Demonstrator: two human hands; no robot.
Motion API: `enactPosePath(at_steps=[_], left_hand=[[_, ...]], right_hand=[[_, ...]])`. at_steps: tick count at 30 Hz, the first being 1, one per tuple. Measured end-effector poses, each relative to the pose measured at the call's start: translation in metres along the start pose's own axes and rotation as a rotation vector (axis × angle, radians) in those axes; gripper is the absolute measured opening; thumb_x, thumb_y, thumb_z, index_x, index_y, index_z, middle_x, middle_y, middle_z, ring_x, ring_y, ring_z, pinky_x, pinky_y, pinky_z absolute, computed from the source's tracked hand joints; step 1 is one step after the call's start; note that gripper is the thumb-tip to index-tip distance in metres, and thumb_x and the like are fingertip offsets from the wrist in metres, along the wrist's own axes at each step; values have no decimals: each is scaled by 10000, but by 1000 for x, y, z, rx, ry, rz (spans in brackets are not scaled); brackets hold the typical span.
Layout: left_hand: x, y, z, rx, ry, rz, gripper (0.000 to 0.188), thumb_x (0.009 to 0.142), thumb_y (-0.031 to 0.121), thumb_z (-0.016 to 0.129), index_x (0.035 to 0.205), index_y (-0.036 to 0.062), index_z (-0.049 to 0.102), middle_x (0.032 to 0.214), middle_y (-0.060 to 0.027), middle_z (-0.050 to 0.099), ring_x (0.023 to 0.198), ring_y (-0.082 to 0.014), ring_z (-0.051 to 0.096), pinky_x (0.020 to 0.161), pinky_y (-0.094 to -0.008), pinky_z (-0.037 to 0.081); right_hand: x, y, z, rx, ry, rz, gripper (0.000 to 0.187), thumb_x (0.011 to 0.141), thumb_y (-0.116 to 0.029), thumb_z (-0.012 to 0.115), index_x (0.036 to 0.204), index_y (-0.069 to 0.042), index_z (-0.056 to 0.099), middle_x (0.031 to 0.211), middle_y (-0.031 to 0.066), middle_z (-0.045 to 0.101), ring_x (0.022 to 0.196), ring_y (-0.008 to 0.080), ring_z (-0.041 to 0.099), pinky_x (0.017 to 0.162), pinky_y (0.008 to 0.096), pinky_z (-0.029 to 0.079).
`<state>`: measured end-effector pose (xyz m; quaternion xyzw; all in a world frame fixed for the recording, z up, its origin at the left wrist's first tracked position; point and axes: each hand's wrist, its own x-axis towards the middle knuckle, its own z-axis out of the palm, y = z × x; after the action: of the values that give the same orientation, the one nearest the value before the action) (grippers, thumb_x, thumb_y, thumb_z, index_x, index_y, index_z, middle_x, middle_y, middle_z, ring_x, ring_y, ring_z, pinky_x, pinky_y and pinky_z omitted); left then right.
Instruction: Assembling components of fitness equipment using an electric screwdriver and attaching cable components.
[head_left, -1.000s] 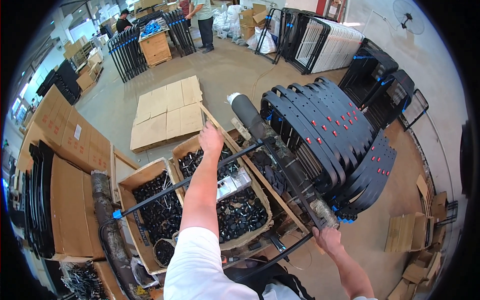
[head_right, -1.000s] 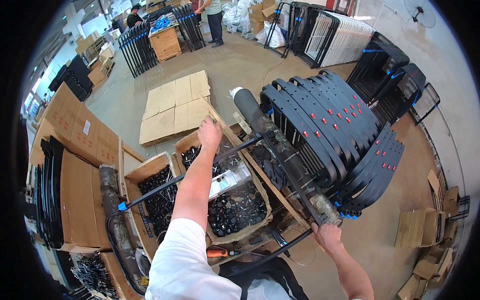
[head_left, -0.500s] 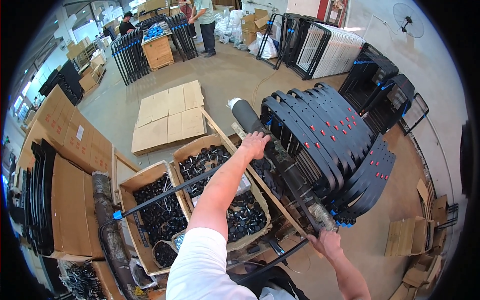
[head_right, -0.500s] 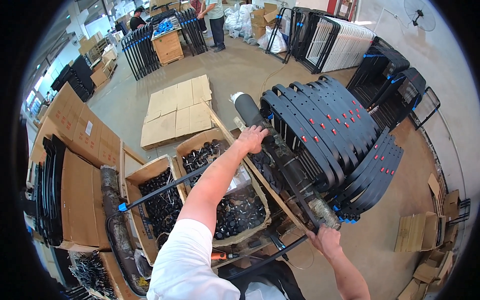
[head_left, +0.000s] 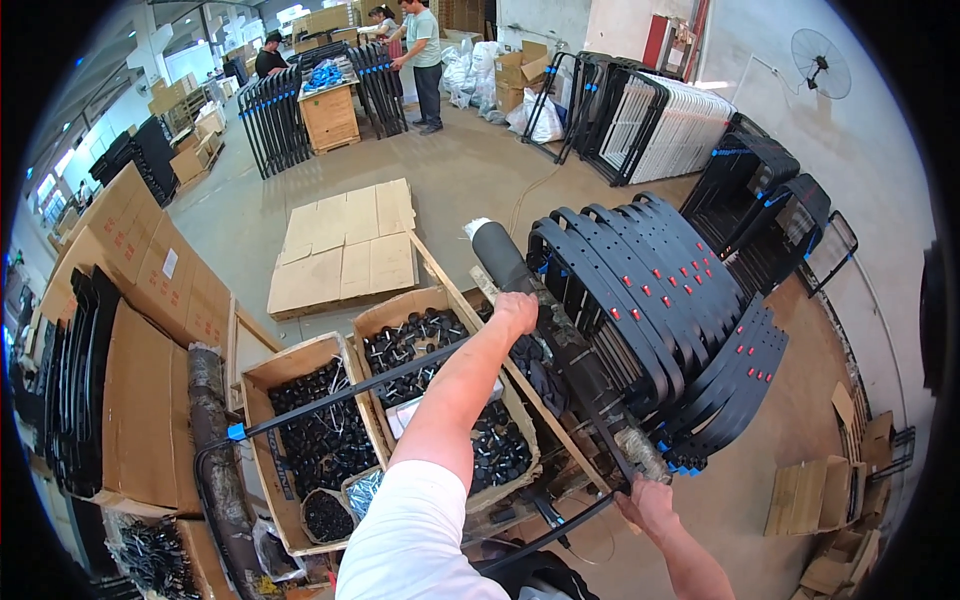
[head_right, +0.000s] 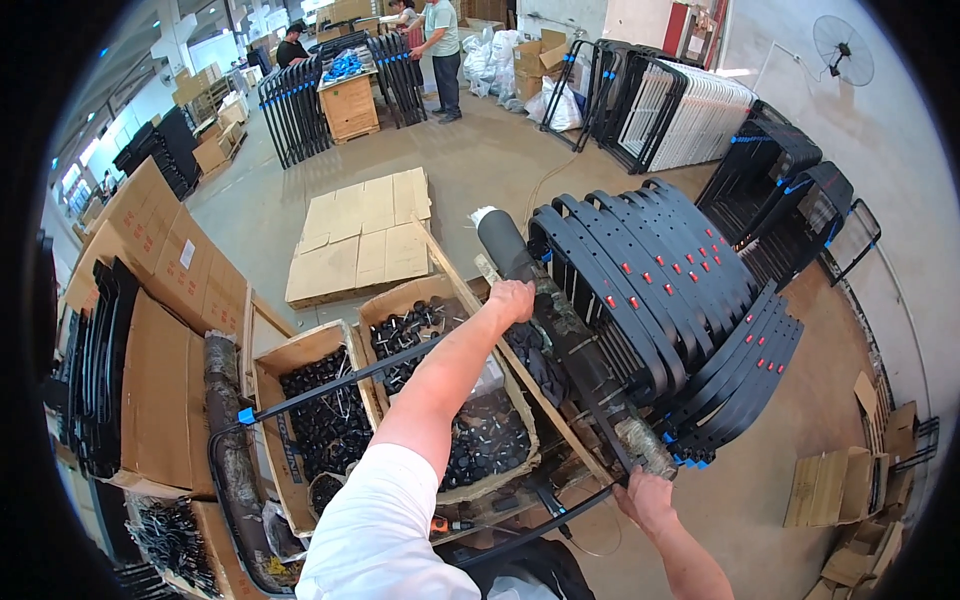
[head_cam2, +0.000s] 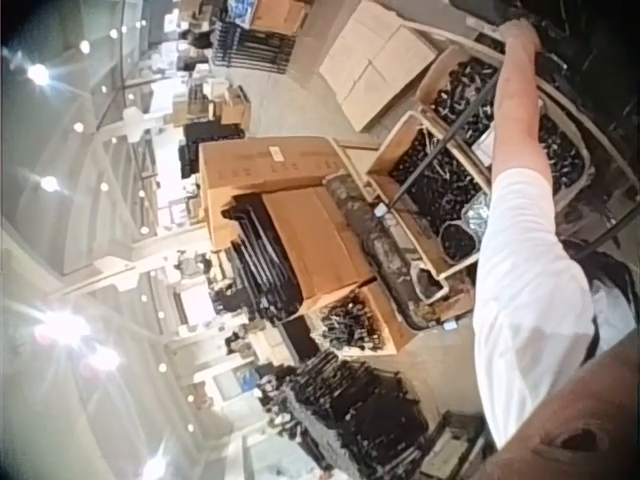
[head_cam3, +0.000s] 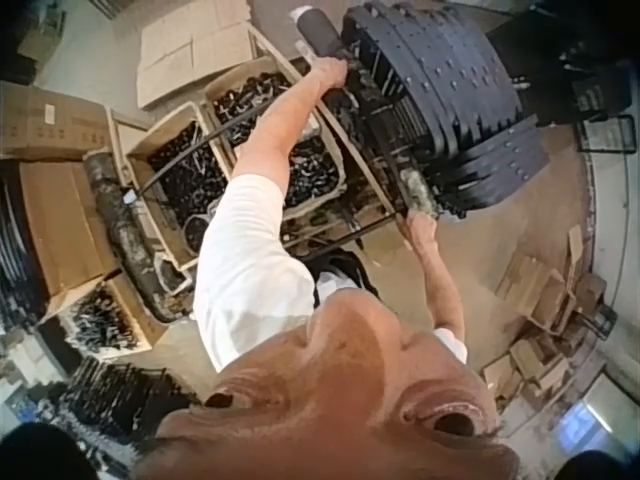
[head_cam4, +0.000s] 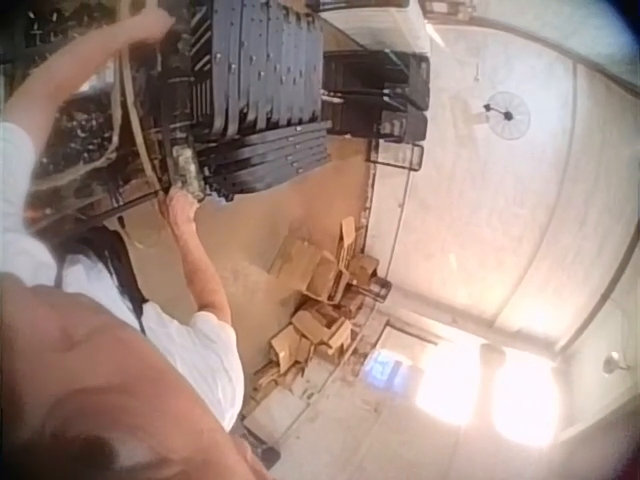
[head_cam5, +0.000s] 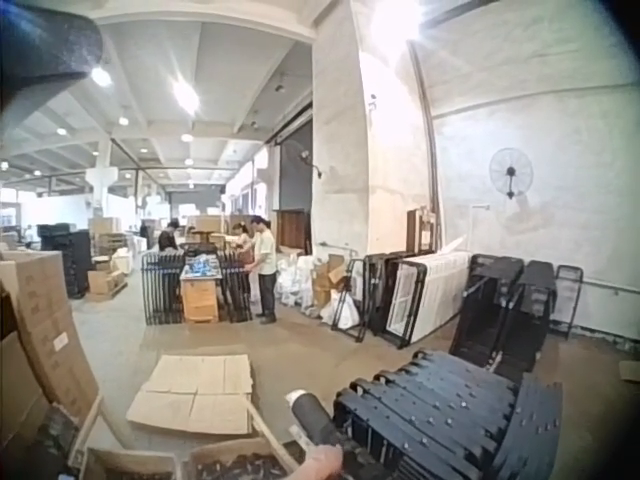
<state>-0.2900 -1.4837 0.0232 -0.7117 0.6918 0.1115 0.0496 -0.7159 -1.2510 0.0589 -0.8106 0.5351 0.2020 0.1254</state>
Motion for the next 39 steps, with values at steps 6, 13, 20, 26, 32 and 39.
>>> enactPosePath(at_steps=[6, 13, 20, 26, 32, 39], left_hand=[[5, 27, -10, -70, 54, -176, 562, 919, 391, 656, 1338, 32, 557, 1223, -175, 722, 1164, -303, 706, 957, -423, 555], [7, 36, -9, -54, 130, -195, 305, 950, 304, 628, 1148, 134, 787, 1196, -110, 766, 1146, -261, 726, 924, -401, 564], [13, 13, 10, 42, -4, -37, 278, 903, 185, 665, 1141, 118, 791, 1186, -98, 772, 1135, -272, 731, 879, -391, 574], [11, 15, 19, 58, 131, 7, 265, 885, 149, 669, 1105, 24, 749, 1123, -168, 766, 1078, -286, 743, 869, -407, 579], [11, 9, 32, 22, 210, 7, 245, 908, 151, 628, 1098, 9, 689, 1082, -185, 737, 1037, -331, 729, 863, -430, 571], [14, 12, 36, 0, 238, 11, 257, 930, 158, 603, 1129, -1, 641, 1093, -185, 707, 1041, -321, 706, 863, -438, 560]], right_hand=[[-8, 11, 6, -3, 49, 8, 572, 927, -455, 673, 1176, 56, 607, 926, 236, 742, 906, 417, 732, 804, 534, 552], [-9, 11, 7, -8, 41, 54, 578, 922, -457, 676, 1174, 58, 605, 936, 229, 744, 910, 410, 734, 817, 535, 554], [11, 11, 20, -4, -11, 131, 555, 962, -527, 585, 988, 16, 697, 888, 240, 748, 866, 390, 749, 779, 516, 576], [-3, 17, 26, -117, 71, 69, 654, 928, -632, 578, 829, -15, 774, 836, 193, 760, 829, 372, 752, 744, 476, 592], [-4, 11, 7, -137, -58, 48, 612, 872, -627, 659, 818, -26, 762, 813, 176, 755, 840, 355, 755, 749, 462, 587], [-8, 16, 20, -81, 93, 17, 524, 847, -537, 723, 940, -22, 746, 872, 202, 746, 844, 374, 746, 752, 475, 592]])
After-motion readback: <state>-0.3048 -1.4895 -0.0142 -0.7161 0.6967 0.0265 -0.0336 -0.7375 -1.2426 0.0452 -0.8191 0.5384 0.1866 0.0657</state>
